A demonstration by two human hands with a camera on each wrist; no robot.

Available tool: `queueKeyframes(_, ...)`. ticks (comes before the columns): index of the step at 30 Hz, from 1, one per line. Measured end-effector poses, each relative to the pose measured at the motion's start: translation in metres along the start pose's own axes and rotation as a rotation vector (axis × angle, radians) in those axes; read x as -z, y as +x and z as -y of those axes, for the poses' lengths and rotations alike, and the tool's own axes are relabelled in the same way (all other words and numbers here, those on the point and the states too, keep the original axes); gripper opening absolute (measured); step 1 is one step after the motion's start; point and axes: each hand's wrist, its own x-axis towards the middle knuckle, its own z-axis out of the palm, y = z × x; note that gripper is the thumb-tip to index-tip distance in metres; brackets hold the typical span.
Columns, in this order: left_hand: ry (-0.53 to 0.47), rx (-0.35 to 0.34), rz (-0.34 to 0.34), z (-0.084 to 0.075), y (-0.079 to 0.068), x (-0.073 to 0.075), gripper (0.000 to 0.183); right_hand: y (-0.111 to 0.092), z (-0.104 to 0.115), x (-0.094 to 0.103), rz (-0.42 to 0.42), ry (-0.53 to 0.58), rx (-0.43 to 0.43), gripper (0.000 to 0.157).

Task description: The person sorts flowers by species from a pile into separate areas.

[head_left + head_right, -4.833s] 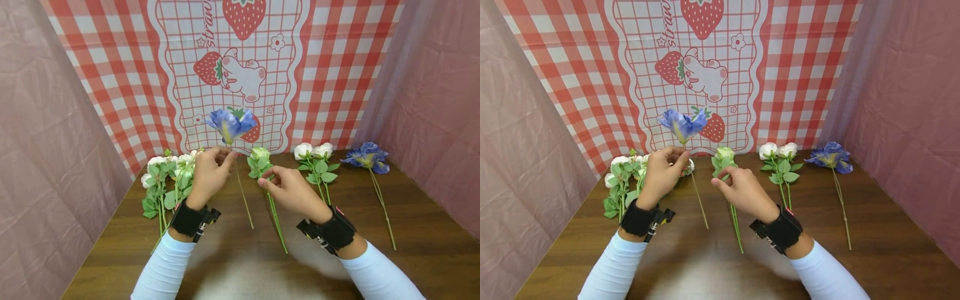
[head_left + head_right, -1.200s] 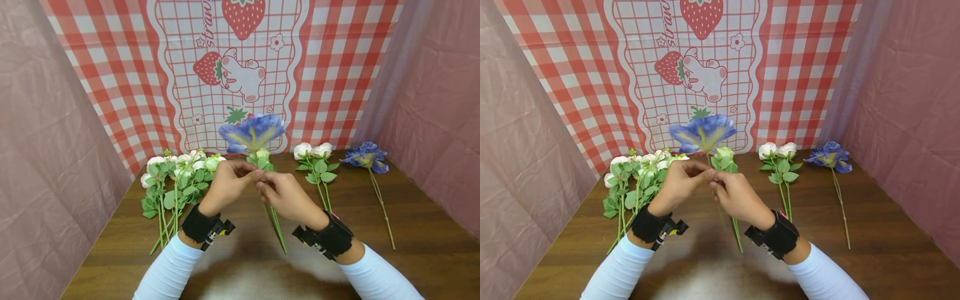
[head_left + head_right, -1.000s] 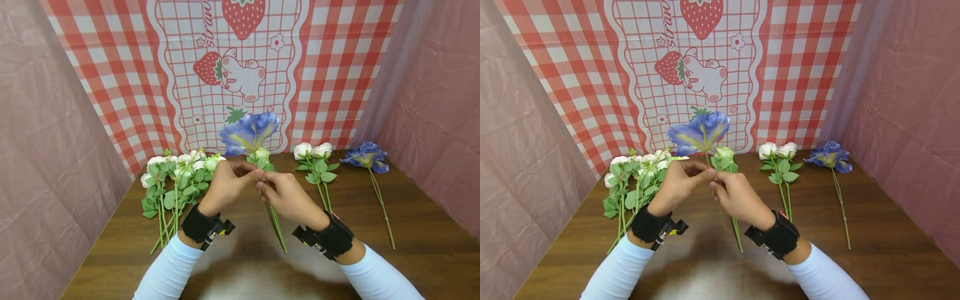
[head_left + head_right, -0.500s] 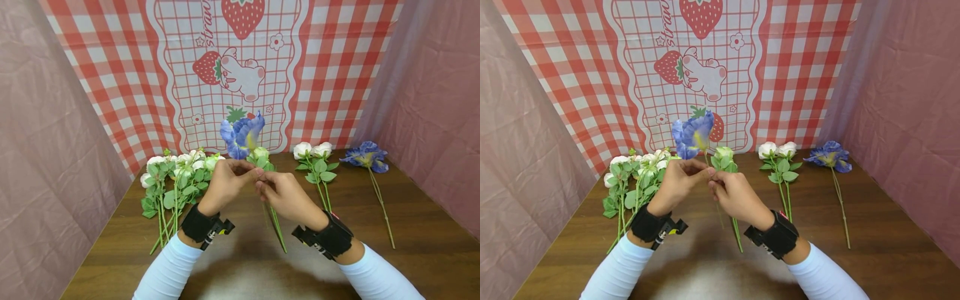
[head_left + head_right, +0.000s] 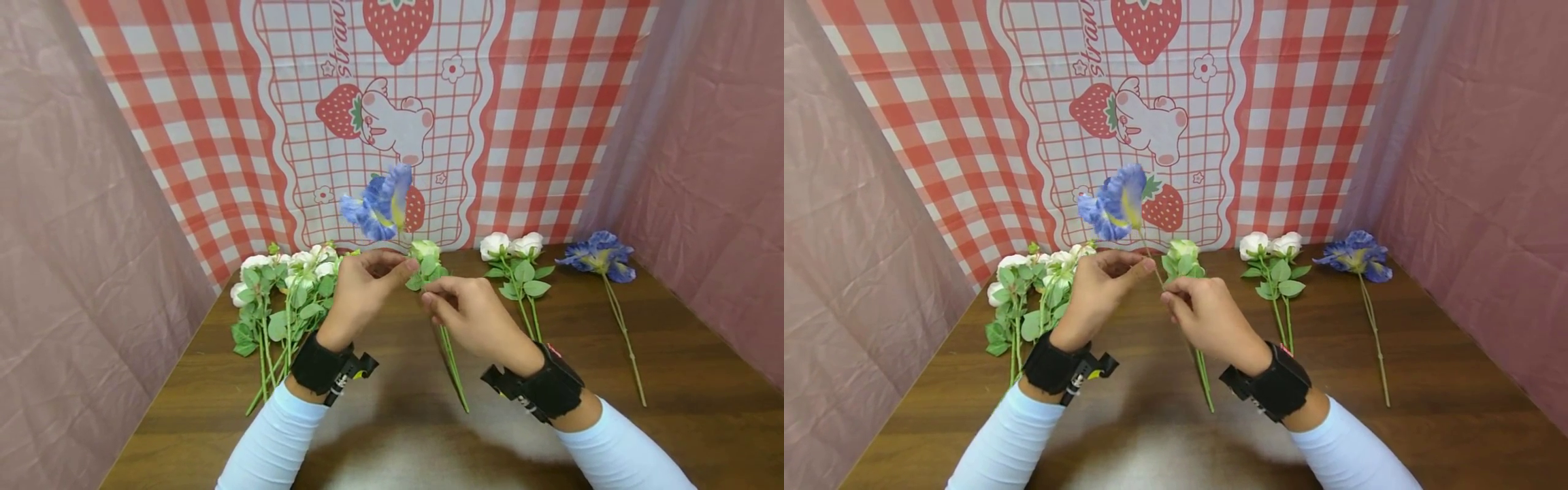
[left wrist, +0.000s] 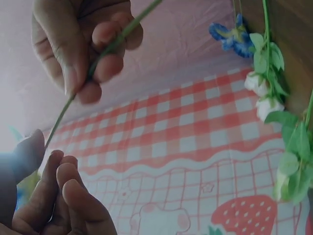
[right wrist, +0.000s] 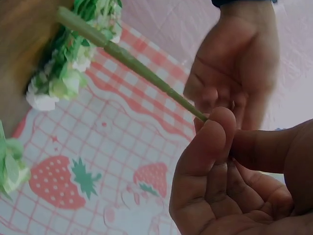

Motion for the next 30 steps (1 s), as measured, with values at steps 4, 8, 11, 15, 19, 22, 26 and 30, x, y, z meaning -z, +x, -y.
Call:
queueKeyframes(4,0.093,0.009,-0.041,-0.003,0.003,0.014,0.02,0.002,-0.001,0.014,-0.058,-0.043,-0.003,0.011)
queueKeyframes(8,0.2,0.067,-0.086,-0.006,0.005,0.033,0.022,0.003,-0.006,0.032,-0.119,-0.1,-0.013,0.011)
queueKeyframes(11,0.258,0.096,-0.097,-0.007,0.006,0.049,0.022,0.005,-0.011,0.046,-0.174,-0.144,-0.025,0.013)
queueKeyframes(15,0.302,0.121,-0.126,-0.006,0.007,0.067,0.025,0.006,-0.018,0.064,-0.219,-0.152,-0.074,0.017)
queueKeyframes(19,0.367,0.16,-0.16,-0.003,0.009,0.081,0.028,0.004,-0.027,0.084,-0.241,-0.154,-0.147,0.024)
queueKeyframes(22,0.426,0.195,-0.166,0.0,0.01,0.091,0.028,0.002,-0.037,0.099,-0.257,-0.166,-0.22,0.027)
queueKeyframes(26,0.478,0.236,-0.161,0.007,0.01,0.105,0.029,-0.001,-0.055,0.117,-0.271,-0.156,-0.319,0.032)
queueKeyframes(30,0.485,0.271,-0.178,0.015,0.01,0.115,0.029,-0.003,-0.08,0.132,-0.281,-0.135,-0.401,0.038)
